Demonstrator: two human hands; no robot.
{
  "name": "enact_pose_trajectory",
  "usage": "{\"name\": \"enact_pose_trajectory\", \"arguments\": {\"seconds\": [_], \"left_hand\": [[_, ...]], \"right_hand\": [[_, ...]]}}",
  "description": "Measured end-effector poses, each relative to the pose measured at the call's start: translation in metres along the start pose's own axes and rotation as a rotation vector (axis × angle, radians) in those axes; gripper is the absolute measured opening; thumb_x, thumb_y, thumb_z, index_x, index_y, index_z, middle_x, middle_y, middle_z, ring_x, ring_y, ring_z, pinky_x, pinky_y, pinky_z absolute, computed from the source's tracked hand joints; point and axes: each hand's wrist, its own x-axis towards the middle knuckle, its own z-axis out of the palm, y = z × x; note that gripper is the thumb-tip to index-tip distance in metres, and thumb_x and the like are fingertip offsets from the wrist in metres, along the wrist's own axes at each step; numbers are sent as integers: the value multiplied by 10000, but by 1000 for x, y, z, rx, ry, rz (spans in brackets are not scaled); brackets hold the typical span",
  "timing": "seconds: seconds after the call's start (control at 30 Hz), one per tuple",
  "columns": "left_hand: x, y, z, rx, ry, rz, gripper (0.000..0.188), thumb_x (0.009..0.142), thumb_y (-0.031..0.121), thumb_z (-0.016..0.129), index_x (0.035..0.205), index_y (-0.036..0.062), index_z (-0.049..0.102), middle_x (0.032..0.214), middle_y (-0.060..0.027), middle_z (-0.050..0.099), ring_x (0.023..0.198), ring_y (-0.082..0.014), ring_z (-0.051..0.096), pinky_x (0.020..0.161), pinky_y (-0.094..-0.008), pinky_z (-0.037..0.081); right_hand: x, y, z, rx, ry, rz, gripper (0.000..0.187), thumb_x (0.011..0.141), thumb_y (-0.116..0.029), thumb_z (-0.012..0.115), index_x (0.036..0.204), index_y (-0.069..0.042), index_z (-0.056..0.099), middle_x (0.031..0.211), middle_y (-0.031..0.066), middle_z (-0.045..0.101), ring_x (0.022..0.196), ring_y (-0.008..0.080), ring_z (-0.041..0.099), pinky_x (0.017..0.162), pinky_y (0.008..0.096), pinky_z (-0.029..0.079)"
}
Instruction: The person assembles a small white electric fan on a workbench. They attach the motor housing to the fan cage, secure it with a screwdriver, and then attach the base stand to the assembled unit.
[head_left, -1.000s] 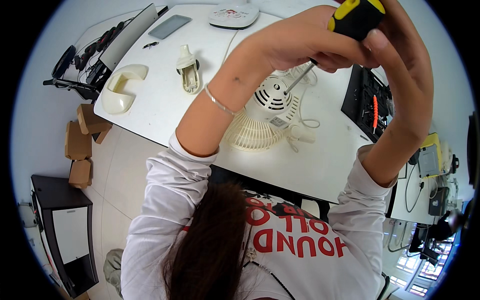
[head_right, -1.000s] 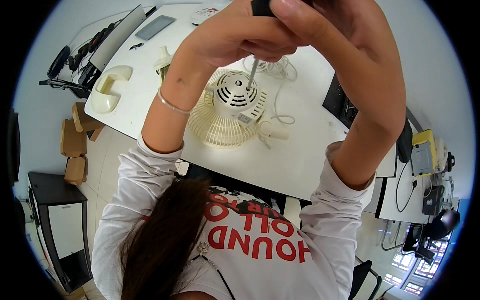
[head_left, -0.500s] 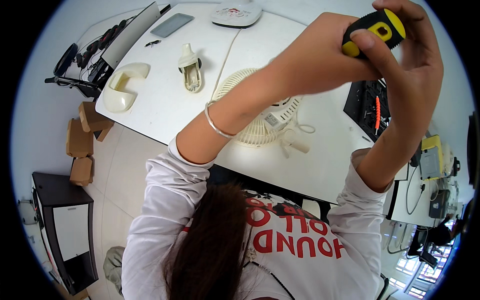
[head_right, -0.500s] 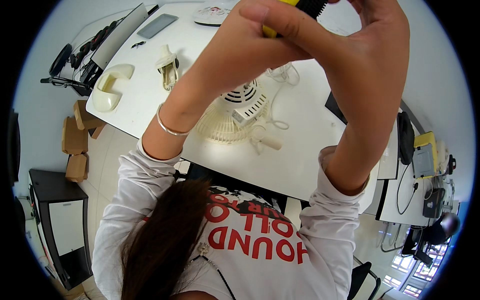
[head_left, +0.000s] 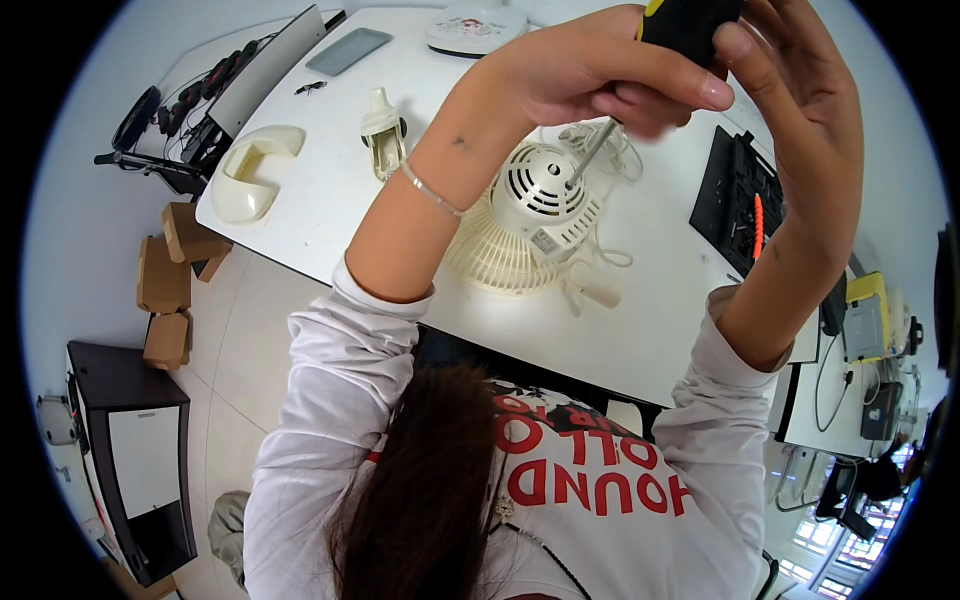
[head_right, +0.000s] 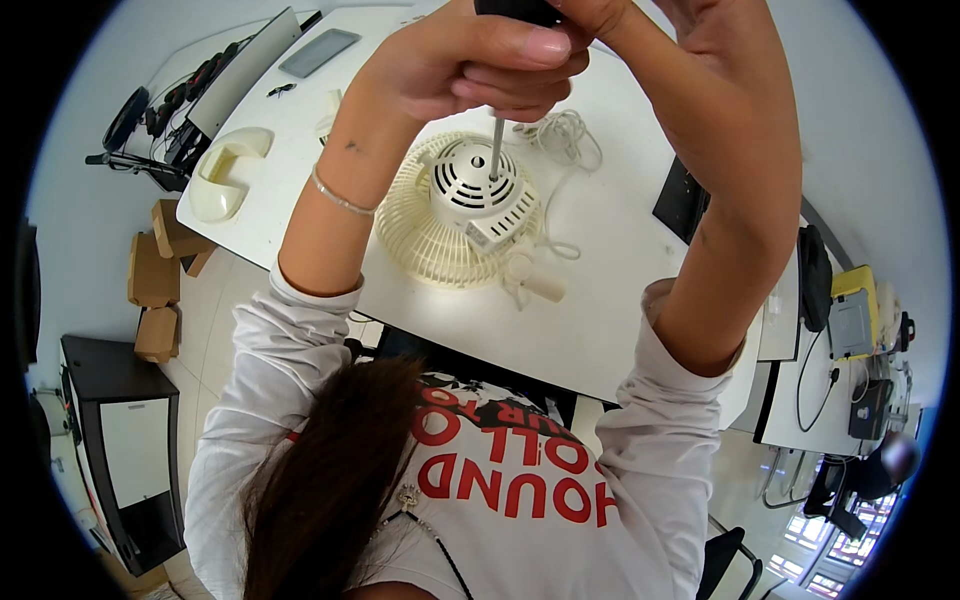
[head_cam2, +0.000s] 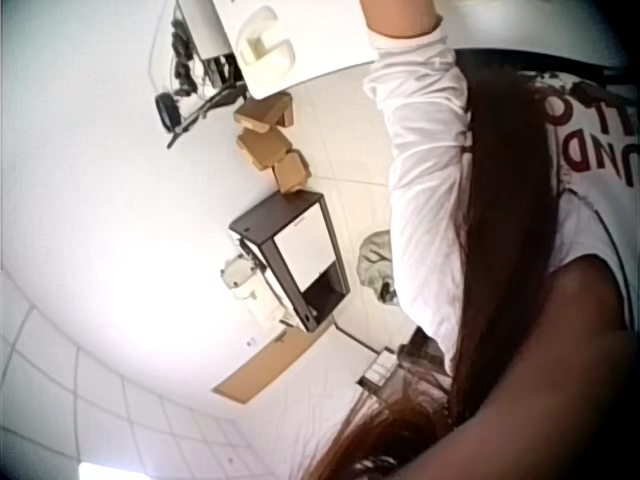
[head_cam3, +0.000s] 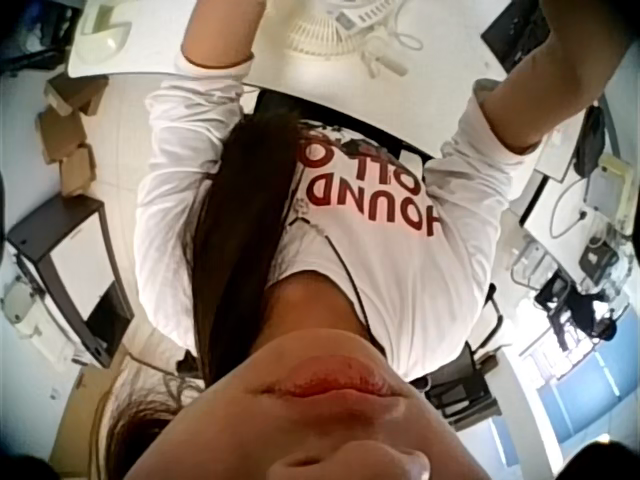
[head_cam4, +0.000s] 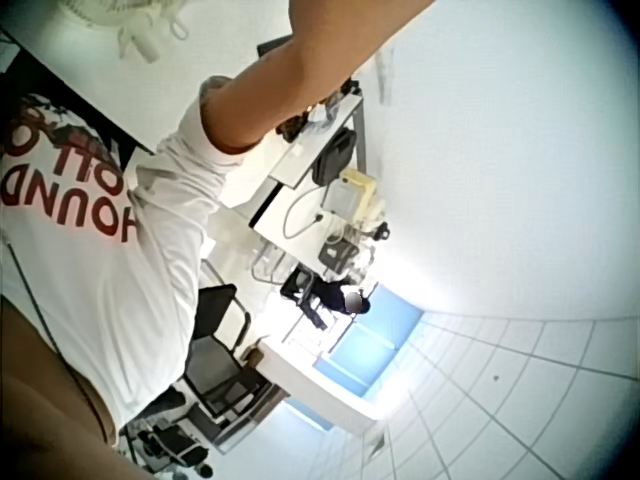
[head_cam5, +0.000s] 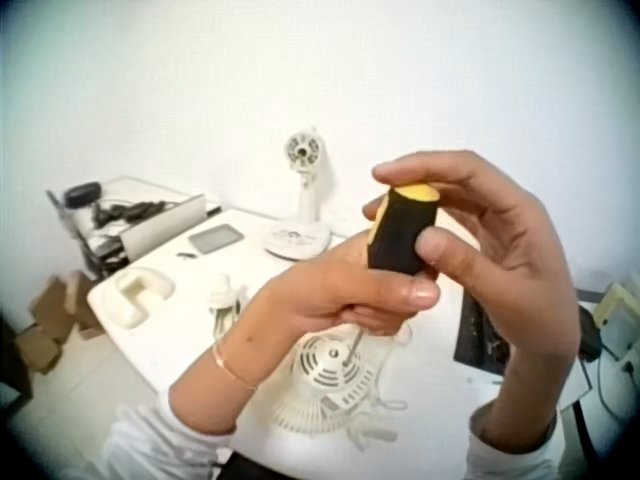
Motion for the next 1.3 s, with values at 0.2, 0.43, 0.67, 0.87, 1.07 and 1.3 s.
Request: {"name": "enact_pose_trajectory", "arguments": {"seconds": [0.2,0.43,0.67,0.87,1.07,1.3], "left_hand": [[-13,4,42,457,470,-48,225,847,255,695,858,66,574,622,27,527,540,-56,472,498,-198,357],[-8,-8,21,231,279,-59,173,842,152,673,846,63,525,588,39,459,451,-32,382,421,-180,284],[-5,-20,-8,-323,-268,24,240,863,93,636,764,73,417,528,38,383,372,-26,312,352,-171,224],[-2,-41,-26,-353,-360,167,168,845,85,635,816,43,475,595,-9,466,487,-71,442,444,-207,348],[-33,-15,12,401,259,39,241,858,235,673,762,69,528,529,57,388,458,-28,344,466,-204,274],[-32,-27,11,287,341,103,358,859,313,661,643,112,460,512,60,349,453,-35,327,459,-219,253]], "right_hand": [[-8,-2,-6,-221,73,55,392,771,-223,750,1087,-55,591,933,46,618,842,129,577,823,274,424],[-7,-21,1,-283,-4,14,488,746,-227,763,1142,-43,545,990,79,608,879,152,572,807,258,430],[2,-28,18,106,-84,98,578,880,-159,566,1365,58,339,1239,261,527,1147,303,552,963,416,460],[2,5,5,339,-160,-21,578,882,-99,572,1378,63,322,1148,251,597,1044,280,624,935,408,495],[-5,3,12,89,1,-73,628,816,-114,674,1343,55,376,1070,195,628,1022,243,625,925,385,486],[-7,0,5,-70,94,159,581,786,-162,734,1264,44,477,1156,143,565,955,178,588,892,321,480]]}}
